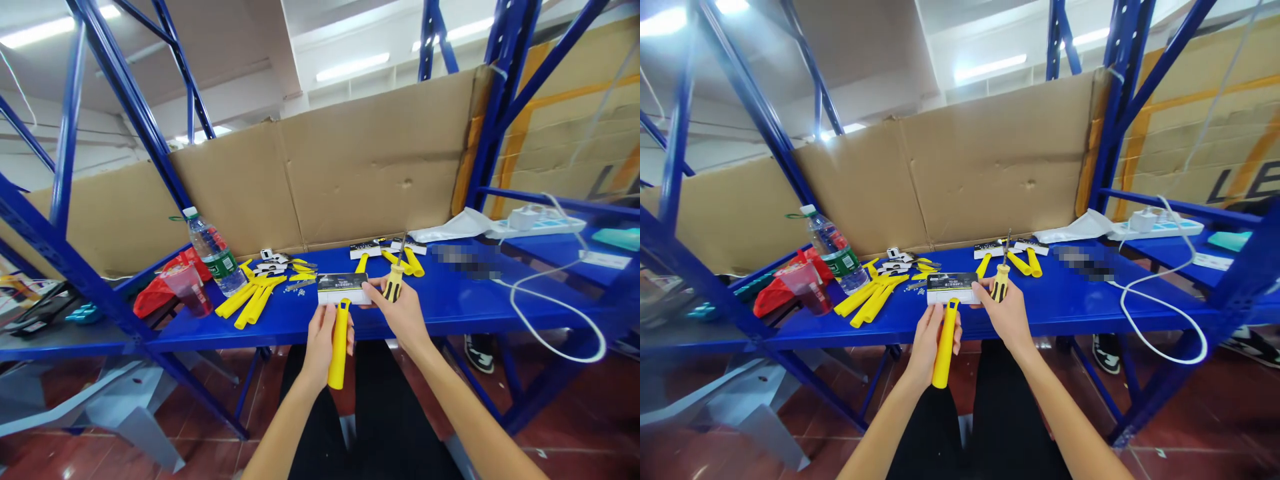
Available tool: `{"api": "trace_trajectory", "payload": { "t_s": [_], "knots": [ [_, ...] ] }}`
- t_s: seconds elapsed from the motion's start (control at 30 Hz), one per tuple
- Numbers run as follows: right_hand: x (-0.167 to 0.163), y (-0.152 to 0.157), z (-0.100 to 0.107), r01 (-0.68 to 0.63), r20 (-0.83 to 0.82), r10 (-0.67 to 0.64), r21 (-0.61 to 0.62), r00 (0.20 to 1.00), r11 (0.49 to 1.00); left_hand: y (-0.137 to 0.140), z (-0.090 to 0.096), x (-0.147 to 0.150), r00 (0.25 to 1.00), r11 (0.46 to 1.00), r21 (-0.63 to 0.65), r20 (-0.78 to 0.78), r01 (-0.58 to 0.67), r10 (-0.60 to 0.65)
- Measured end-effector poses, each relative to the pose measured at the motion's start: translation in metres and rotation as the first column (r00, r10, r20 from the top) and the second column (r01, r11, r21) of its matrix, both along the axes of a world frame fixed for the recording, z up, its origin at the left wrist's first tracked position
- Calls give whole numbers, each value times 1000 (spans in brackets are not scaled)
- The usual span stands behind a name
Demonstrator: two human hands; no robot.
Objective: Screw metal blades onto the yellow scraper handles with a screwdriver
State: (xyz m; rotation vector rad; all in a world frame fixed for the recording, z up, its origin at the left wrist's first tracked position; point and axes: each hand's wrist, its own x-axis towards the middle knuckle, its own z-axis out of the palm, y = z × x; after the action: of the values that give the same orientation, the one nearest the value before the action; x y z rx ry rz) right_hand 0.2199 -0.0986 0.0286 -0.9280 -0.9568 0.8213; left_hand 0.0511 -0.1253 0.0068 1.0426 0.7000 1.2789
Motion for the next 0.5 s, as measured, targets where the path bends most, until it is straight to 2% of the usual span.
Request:
{"api": "trace_trajectory", "payload": {
  "t_s": [0.13, 0.23, 0.33, 0.5],
  "knots": [
    [14, 8, -2, 16, -36, -15, 23, 999, 1000, 39, 11, 11, 997, 999, 1, 56, 49, -49],
    [26, 16, -6, 6, -30, -5, 32, 1000, 999, 86, 24, 19, 998, 999, -29, 58, 32, -31],
    [40, 28, -14, 43, 54, -44, 23, 998, 999, 143, 36, 28, 995, 986, -160, -91, -52, 38],
    [56, 46, -32, 96, 238, -87, -26, 967, 995, 222, 40, 47, 976, 977, -197, -213, -85, 42]
  ]
}}
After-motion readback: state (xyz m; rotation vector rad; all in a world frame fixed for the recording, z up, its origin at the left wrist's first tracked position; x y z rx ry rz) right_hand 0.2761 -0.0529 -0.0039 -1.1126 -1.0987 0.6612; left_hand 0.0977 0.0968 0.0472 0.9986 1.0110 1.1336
